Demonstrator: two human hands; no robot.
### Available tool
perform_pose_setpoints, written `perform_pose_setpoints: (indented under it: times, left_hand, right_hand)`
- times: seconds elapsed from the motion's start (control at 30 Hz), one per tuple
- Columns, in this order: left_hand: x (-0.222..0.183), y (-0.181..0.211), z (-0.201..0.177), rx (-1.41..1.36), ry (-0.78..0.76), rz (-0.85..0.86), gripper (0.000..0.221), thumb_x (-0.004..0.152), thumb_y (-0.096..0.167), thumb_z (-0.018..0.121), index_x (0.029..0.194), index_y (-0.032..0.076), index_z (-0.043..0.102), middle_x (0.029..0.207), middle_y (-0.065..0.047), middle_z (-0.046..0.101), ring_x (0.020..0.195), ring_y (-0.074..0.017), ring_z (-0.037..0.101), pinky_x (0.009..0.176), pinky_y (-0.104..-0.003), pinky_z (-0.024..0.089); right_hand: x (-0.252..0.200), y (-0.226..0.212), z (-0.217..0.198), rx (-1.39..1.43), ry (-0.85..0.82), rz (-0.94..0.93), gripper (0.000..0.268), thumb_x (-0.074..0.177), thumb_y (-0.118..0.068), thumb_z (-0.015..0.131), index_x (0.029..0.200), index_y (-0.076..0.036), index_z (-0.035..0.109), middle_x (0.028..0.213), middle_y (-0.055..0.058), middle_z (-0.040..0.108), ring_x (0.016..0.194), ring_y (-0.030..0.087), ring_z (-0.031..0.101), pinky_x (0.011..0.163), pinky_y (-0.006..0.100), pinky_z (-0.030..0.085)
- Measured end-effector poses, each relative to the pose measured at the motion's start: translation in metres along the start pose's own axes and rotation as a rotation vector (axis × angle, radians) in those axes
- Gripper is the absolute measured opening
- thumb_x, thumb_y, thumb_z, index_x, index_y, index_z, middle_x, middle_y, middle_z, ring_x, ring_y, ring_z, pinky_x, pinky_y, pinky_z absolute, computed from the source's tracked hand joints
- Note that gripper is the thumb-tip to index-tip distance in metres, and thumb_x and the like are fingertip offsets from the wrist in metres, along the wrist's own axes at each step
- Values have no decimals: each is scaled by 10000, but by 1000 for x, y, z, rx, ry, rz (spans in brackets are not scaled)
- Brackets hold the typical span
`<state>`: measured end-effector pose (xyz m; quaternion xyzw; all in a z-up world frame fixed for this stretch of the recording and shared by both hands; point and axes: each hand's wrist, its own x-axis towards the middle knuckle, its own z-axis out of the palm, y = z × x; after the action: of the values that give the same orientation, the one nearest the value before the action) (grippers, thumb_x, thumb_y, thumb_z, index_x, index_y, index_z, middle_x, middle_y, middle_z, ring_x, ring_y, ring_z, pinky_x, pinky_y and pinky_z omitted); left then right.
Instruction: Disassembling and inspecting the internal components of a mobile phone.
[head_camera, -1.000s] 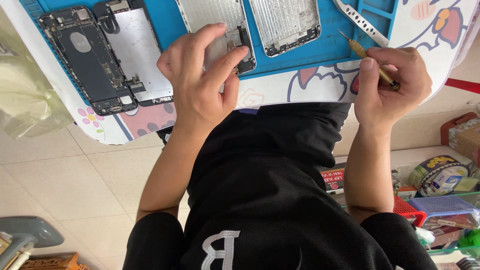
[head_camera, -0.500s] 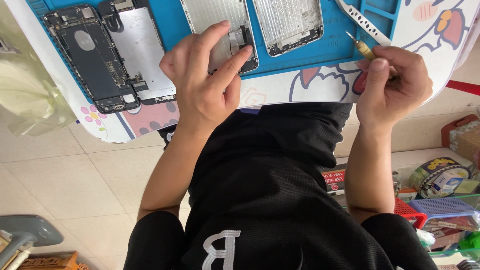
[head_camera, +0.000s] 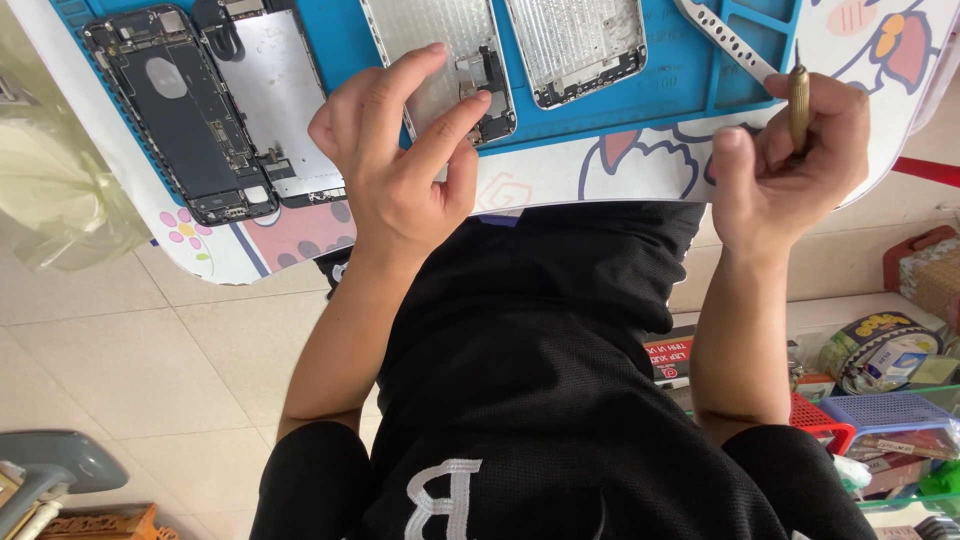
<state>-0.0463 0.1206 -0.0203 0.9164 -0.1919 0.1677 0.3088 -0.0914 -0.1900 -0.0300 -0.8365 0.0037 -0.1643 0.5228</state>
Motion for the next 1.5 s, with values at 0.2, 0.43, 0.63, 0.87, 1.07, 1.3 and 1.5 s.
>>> perform_pose_setpoints:
  times: [0.2,0.43,0.63,0.87,1.07,1.3,1.5]
  left_hand:
    - [0,1,-1,-10,6,-11,307,879,62,764,1142,213,810,1434,25,584,1293,-231,543,1078,-374,269]
    - [1,5,0,-8,8,-18,273,842,66,754,1045,234,823,1393,23,624,1263,-245,543,1061,-366,278]
    - [4,5,1,-5,28,-15,285,828,65,753,1054,225,821,1376,21,629,1233,-239,560,1081,-409,276]
    - [3,3,-2,-42,6,-40,309,824,65,755,1098,202,789,1381,22,613,1230,-231,561,1055,-400,281]
    - [3,3,-5,-105,14,-63,336,840,51,746,1131,217,758,1407,25,589,1269,-229,560,1041,-385,282]
    - [0,0,-5,-125,7,-51,323,842,60,753,1128,211,745,1394,17,582,1253,-224,560,1027,-396,276]
    - [1,-1,-5,-113,-3,-49,303,906,81,767,1178,209,729,1433,10,558,1278,-234,552,1033,-400,275]
  right_hand:
    - [9,-15,-1,-121,-97,213,127,1020,3,833,1027,39,712,672,-22,554,555,11,389,544,186,265]
    - [51,-38,9,-425,-228,0,141,989,-24,895,1093,-17,801,675,37,532,585,80,436,563,255,292]
    - [55,-36,13,-473,-314,-188,145,956,12,795,1095,-22,769,817,73,684,678,135,590,603,254,435]
    - [45,-26,18,-645,-348,-235,126,990,28,750,1047,-61,682,766,31,654,687,180,642,618,285,466]
    - [39,-16,15,-703,-395,-185,146,990,49,717,1053,-67,652,774,14,658,670,152,658,622,278,470]
    - [36,-13,13,-639,-364,-145,108,1036,40,743,1092,-40,697,751,25,640,656,125,641,598,242,460]
    - [63,-63,28,-574,-349,-101,128,920,19,811,1018,16,729,730,97,645,554,178,594,499,280,409]
